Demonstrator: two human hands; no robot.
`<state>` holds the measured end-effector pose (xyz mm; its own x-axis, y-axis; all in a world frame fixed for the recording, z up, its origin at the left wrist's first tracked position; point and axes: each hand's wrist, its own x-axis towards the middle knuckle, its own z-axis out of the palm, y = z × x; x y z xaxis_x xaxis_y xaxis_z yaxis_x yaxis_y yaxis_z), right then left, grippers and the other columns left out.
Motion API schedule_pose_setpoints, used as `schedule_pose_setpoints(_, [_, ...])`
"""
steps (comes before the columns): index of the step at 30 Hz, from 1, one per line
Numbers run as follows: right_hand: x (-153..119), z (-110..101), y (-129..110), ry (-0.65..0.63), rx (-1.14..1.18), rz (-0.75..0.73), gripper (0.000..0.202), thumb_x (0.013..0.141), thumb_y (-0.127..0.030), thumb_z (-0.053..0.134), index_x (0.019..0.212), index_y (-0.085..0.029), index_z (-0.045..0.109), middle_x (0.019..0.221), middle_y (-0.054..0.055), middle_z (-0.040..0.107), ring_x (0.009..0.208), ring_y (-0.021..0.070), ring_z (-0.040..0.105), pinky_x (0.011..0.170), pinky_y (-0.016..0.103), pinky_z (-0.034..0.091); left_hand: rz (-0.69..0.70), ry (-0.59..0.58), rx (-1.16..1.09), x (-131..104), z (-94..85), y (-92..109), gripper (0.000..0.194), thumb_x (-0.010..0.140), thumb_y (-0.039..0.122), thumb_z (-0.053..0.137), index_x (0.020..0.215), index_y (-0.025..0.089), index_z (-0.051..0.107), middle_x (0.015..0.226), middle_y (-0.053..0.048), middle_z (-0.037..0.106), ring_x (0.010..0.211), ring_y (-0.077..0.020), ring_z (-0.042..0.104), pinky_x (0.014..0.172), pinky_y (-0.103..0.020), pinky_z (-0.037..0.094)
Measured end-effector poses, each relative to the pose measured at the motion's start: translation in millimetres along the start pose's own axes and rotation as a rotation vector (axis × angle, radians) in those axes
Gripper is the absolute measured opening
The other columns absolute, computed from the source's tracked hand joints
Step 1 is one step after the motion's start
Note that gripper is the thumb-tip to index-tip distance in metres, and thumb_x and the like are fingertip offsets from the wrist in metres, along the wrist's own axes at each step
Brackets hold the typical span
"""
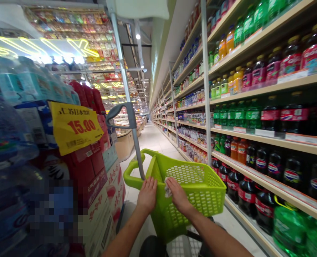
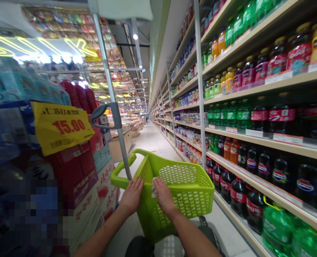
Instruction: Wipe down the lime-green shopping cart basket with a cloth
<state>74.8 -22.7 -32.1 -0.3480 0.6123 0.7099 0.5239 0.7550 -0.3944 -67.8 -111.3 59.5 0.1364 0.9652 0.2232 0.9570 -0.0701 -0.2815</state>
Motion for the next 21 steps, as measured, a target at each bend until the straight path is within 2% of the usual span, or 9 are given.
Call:
schedule_pose_setpoints(3, [-21, -23, 39, 0.061, -0.074, 0.149, 0.055, 0.071, 0.003, 0.032, 0.118, -0.015, 0.053, 0.125, 0.011, 0.051, 0.121, 0.0193, 0.041, 0.103, 0.043, 0.031, -0.012, 0.003, -0.027, -1, 1.0, -1, 0.057, 0.078, 0.017, 0.032, 0.134, 0.005, 0.029, 0.142, -0.014, 0.027, 0.133, -0.0241, 0.016, 0.109, -0.040, 0.014])
schedule_pose_setpoints(5, [-28, -32, 52, 0.096, -0.104, 0.221, 0.053, 0.071, 0.002, 0.033, 0.116, -0.013, 0.055, 0.124, 0.013, 0.052, 0.120, 0.0206, 0.042, 0.103, 0.043, 0.031, -0.025, 0.004, -0.044, -1, 1.3, 1, 0.057, 0.078, 0.017, 0.032, 0.134, 0.005, 0.029, 0.142, -0.014, 0.026, 0.133, -0.0247, 0.016, 0.109, -0.041, 0.013])
schedule_pose_setpoints(8, [-23, -26, 39, 0.096, -0.067, 0.196, 0.053, 0.071, 0.002, 0.033, 0.116, -0.015, 0.055, 0.124, 0.012, 0.052, 0.120, 0.0202, 0.042, 0.103, 0.043, 0.032, -0.028, 0.005, -0.046, -1, 1.3, 8, 0.058, 0.077, 0.018, 0.034, 0.134, 0.008, 0.029, 0.143, -0.014, 0.025, 0.133, -0.0264, 0.014, 0.108, -0.044, 0.013])
schedule_pose_setpoints(12, [-5, -3, 0, 0.023, 0.026, 0.013, 0.056, 0.071, 0.003, 0.032, 0.119, -0.018, 0.053, 0.126, 0.009, 0.051, 0.121, 0.0181, 0.041, 0.103, 0.043, 0.032, -0.013, -0.006, -0.042, -2, 1.3, 12, 0.057, 0.078, 0.019, 0.034, 0.134, 0.010, 0.030, 0.143, -0.013, 0.025, 0.133, -0.0275, 0.013, 0.108, -0.046, 0.012])
schedule_pose_setpoints(14, [-5, -2, -1, 0.012, 0.025, -0.018, 0.058, 0.070, 0.004, 0.032, 0.120, -0.018, 0.052, 0.127, 0.009, 0.050, 0.122, 0.0179, 0.040, 0.103, 0.043, 0.032, -0.001, -0.007, -0.036, -3, 1.2, 12, 0.058, 0.078, 0.020, 0.034, 0.135, 0.010, 0.028, 0.143, -0.013, 0.024, 0.133, -0.0271, 0.013, 0.108, -0.046, 0.011])
schedule_pose_setpoints(16, [-15, -12, 17, 0.028, -0.008, 0.015, 0.058, 0.070, 0.004, 0.033, 0.119, -0.019, 0.053, 0.126, 0.009, 0.051, 0.121, 0.0181, 0.041, 0.103, 0.044, 0.032, 0.008, -0.010, -0.032, -4, 0.9, 10, 0.059, 0.078, 0.019, 0.035, 0.135, 0.010, 0.027, 0.143, -0.013, 0.023, 0.133, -0.0264, 0.013, 0.108, -0.046, 0.011])
schedule_pose_setpoints(19, [-33, -35, 56, 0.089, -0.089, 0.153, 0.058, 0.069, 0.004, 0.032, 0.118, -0.019, 0.054, 0.125, 0.009, 0.052, 0.121, 0.0191, 0.041, 0.103, 0.044, 0.032, 0.004, -0.015, -0.042, -4, 0.7, 10, 0.060, 0.077, 0.018, 0.036, 0.135, 0.011, 0.027, 0.143, -0.013, 0.023, 0.133, -0.0259, 0.014, 0.108, -0.046, 0.011])
schedule_pose_setpoints(21, [-36, -44, 69, 0.114, -0.117, 0.235, 0.057, 0.069, 0.004, 0.032, 0.117, -0.017, 0.055, 0.124, 0.010, 0.052, 0.121, 0.0203, 0.041, 0.103, 0.044, 0.031, -0.004, -0.010, -0.052, -3, 0.8, 12, 0.060, 0.076, 0.018, 0.036, 0.135, 0.011, 0.028, 0.143, -0.014, 0.023, 0.133, -0.0264, 0.013, 0.108, -0.047, 0.011])
